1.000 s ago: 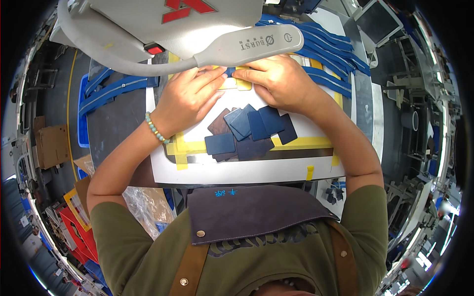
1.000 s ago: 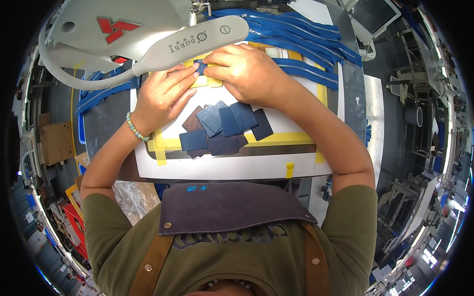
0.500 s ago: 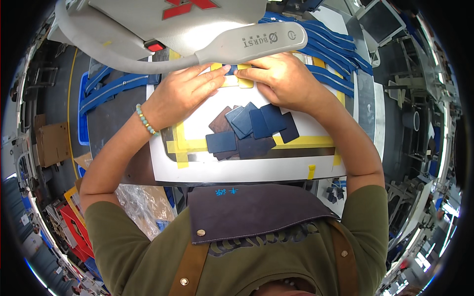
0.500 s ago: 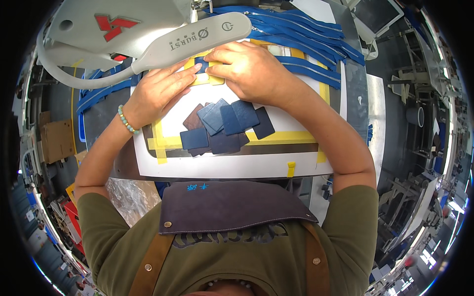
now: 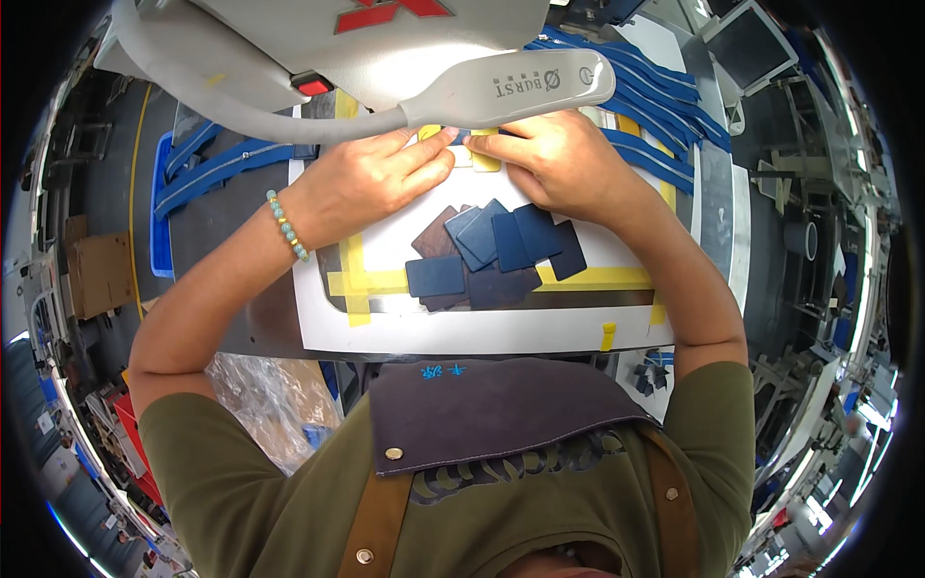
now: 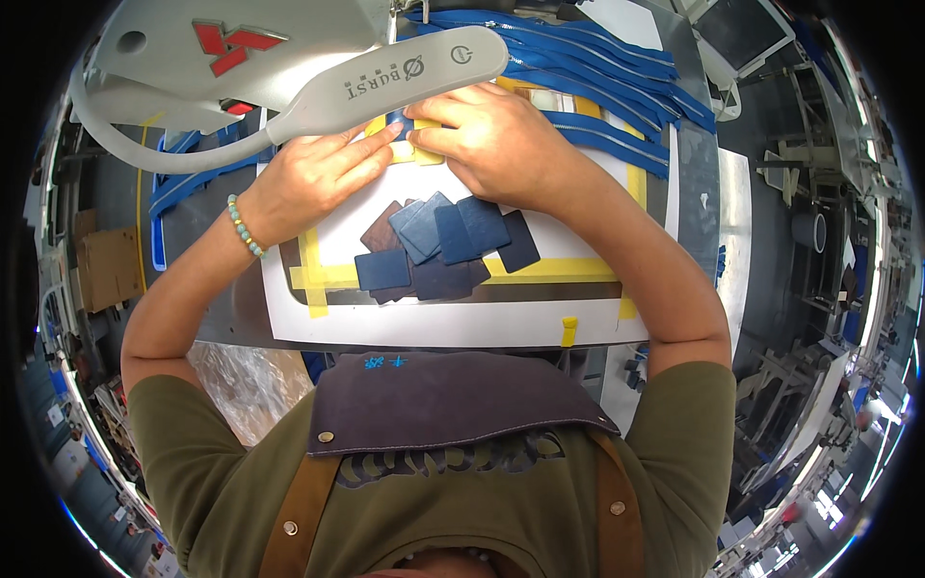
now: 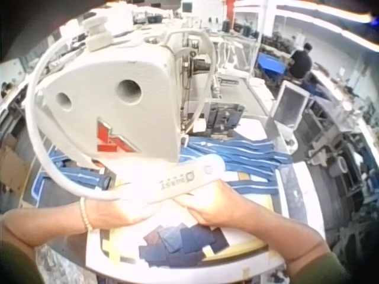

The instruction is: Sew small blue leather patches onto long blue leather straps using an industrial sewing machine.

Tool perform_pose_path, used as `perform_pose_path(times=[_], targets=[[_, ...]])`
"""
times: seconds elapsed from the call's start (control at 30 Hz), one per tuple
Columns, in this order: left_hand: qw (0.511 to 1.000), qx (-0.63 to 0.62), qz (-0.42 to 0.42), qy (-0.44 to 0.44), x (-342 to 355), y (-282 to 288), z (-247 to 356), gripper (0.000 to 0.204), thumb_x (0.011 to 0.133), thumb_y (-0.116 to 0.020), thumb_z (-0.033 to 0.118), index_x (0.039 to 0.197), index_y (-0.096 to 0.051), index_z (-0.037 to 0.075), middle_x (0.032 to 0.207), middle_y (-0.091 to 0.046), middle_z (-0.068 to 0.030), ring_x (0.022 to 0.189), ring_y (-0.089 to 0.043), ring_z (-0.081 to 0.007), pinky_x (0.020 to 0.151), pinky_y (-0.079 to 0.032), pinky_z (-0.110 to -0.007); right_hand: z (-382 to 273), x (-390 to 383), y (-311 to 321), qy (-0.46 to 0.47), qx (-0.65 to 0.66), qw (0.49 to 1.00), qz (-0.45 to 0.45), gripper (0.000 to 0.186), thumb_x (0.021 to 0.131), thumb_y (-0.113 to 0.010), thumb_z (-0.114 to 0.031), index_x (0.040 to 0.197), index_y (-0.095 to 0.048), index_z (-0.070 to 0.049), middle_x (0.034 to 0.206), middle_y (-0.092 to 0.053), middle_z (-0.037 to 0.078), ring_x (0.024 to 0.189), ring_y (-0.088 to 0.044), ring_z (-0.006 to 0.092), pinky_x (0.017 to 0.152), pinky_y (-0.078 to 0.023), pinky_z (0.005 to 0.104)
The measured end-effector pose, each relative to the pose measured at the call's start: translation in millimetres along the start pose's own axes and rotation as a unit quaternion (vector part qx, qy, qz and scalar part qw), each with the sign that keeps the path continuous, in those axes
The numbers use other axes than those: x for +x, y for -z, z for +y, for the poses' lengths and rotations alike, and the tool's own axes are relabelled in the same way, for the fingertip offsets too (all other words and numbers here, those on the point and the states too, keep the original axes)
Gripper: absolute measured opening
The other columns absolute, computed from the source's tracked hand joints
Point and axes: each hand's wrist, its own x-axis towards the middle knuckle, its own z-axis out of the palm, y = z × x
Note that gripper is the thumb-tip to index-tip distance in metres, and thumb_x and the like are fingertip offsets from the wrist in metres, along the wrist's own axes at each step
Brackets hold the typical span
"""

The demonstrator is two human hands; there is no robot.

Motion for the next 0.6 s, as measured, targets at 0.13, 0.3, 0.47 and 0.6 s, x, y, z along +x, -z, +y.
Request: perform_pose_path(times=[0.13, 0.3, 0.47, 0.6], targets=[[1.000, -0.004, 0.003, -0.007, -2.4, 1.4, -3.0, 0.039, 0.088, -0.069, 0.014, 0.127, -0.069, 0.009, 0.144, -0.068, -0.0065, 0.114, -0.072, -0.0214, 0.091, -0.062, -0.029, -0.2, 1.3, 1.6, 0.005, -0.001, 1.000, -0.004, 0.031, 0.079, -0.072, -0.002, 0.109, -0.076, -0.007, 0.125, -0.072, 0.008, 0.120, -0.065, 0.0283, 0.103, -0.053, 0.0419], [0.997, -0.035, 0.072, -0.005, -14.9, -15.5, -9.2, 0.041, 0.088, -0.071, 0.015, 0.129, -0.071, 0.010, 0.144, -0.068, -0.0021, 0.113, -0.073, -0.0212, 0.093, -0.063, -0.030, -3.3, 0.6, 4.5, 0.000, -0.008, 1.000, -0.007, 0.031, 0.079, -0.072, -0.003, 0.110, -0.076, -0.007, 0.125, -0.073, 0.007, 0.119, -0.066, 0.0283, 0.103, -0.053, 0.0420], [0.996, -0.064, 0.066, 0.013, -18.3, -18.4, -8.3, 0.040, 0.088, -0.071, 0.015, 0.127, -0.071, 0.012, 0.142, -0.070, -0.0003, 0.113, -0.073, -0.0207, 0.092, -0.063, -0.029, -0.5, 1.1, 2.8, -0.007, 0.013, 1.000, -0.010, 0.032, 0.080, -0.071, -0.003, 0.111, -0.077, -0.008, 0.125, -0.073, 0.007, 0.119, -0.066, 0.0277, 0.102, -0.053, 0.0416], [0.999, -0.013, 0.030, -0.007, -6.7, -6.5, -4.4, 0.038, 0.087, -0.071, 0.014, 0.124, -0.071, 0.012, 0.136, -0.072, -0.0016, 0.114, -0.073, -0.0204, 0.091, -0.061, -0.027, -0.4, 0.7, 3.1, -0.003, -0.006, 1.000, -0.014, 0.031, 0.081, -0.071, -0.004, 0.111, -0.077, -0.009, 0.125, -0.073, 0.007, 0.118, -0.066, 0.0272, 0.102, -0.053, 0.0411]])
